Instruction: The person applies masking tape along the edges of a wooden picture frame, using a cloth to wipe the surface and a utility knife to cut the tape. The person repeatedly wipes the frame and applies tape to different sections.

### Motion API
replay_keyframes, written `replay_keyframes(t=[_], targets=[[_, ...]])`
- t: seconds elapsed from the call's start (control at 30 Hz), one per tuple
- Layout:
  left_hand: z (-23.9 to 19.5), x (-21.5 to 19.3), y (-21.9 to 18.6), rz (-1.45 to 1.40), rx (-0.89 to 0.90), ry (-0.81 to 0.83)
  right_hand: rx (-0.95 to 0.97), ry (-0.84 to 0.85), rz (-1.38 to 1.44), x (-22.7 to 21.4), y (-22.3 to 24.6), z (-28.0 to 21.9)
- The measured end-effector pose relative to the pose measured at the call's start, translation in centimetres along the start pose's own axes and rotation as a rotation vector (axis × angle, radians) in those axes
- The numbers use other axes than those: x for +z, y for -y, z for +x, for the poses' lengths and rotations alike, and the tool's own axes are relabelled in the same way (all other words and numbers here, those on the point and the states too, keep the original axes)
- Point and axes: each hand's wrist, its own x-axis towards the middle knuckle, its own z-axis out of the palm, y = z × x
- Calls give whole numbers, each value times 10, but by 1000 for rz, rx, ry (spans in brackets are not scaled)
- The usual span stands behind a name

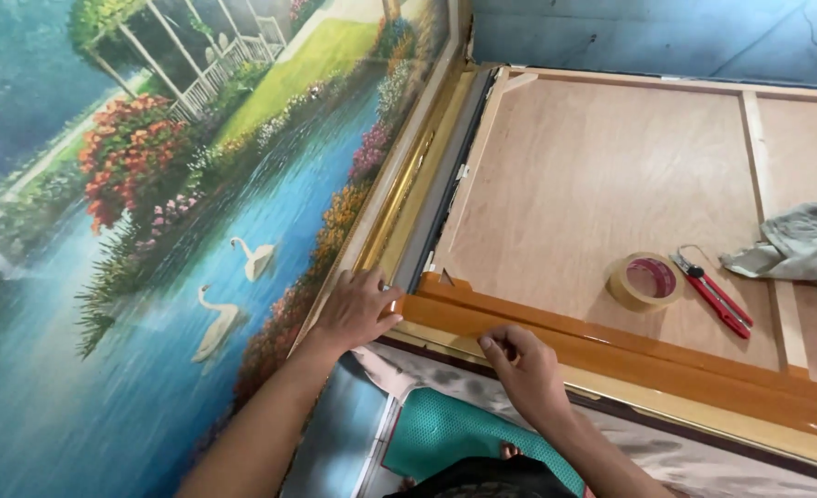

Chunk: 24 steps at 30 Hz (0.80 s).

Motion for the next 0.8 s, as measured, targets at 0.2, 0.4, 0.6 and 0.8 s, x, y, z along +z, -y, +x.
replay_keyframes(t=[0.2,0.4,0.6,0.8], targets=[[0,7,-6,19,-24,-74,-103,-2,-120,19,7,5],[6,19,-3,20,-55,-35,-190,-98,-243,27,-11,31],[10,1,-15,9,-119,13,-154,-19,-401,24,-23,69],[16,-18,-28,82,-156,135,-156,71,-514,26,-16,92]])
